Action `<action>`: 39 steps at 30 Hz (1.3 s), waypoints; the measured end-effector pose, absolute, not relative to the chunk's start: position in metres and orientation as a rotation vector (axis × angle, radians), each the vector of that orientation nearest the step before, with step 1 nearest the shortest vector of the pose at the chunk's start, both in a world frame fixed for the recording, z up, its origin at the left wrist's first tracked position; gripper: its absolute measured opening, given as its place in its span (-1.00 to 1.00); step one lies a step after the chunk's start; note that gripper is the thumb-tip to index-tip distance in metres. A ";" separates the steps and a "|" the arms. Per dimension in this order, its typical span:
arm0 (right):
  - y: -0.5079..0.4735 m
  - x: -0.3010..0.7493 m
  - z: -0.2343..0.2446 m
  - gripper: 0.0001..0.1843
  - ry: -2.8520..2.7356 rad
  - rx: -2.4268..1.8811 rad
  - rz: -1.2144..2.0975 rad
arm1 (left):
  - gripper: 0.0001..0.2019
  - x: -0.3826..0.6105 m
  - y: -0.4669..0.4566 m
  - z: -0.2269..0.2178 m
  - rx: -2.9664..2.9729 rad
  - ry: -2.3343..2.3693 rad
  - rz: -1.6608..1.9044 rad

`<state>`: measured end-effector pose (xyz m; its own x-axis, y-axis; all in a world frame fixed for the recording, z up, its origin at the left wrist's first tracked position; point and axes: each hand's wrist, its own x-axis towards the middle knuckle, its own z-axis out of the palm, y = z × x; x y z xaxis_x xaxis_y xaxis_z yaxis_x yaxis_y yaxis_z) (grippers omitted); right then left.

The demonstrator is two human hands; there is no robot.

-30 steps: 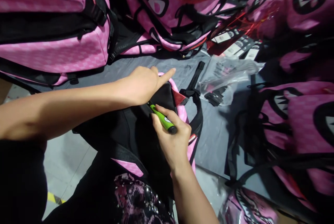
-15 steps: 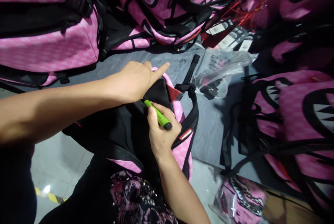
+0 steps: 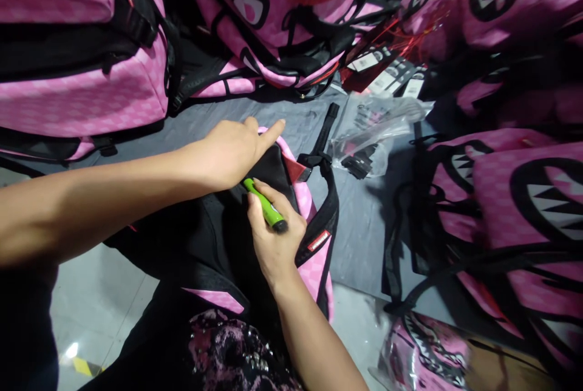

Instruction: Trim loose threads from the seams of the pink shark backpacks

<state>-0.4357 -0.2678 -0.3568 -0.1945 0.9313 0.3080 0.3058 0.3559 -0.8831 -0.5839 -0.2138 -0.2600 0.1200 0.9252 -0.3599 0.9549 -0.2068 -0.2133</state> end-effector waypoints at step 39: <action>-0.252 -0.429 -0.356 -0.75 -1.912 -0.862 0.993 | -0.15 -0.585 -0.214 -0.268 2.281 1.981 -0.564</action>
<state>-0.4287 -0.2516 -0.3560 -0.4496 0.8277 0.3359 0.2016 0.4603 -0.8645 -0.5848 -0.2143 -0.2678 0.1028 0.9431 -0.3163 0.9683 -0.1677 -0.1852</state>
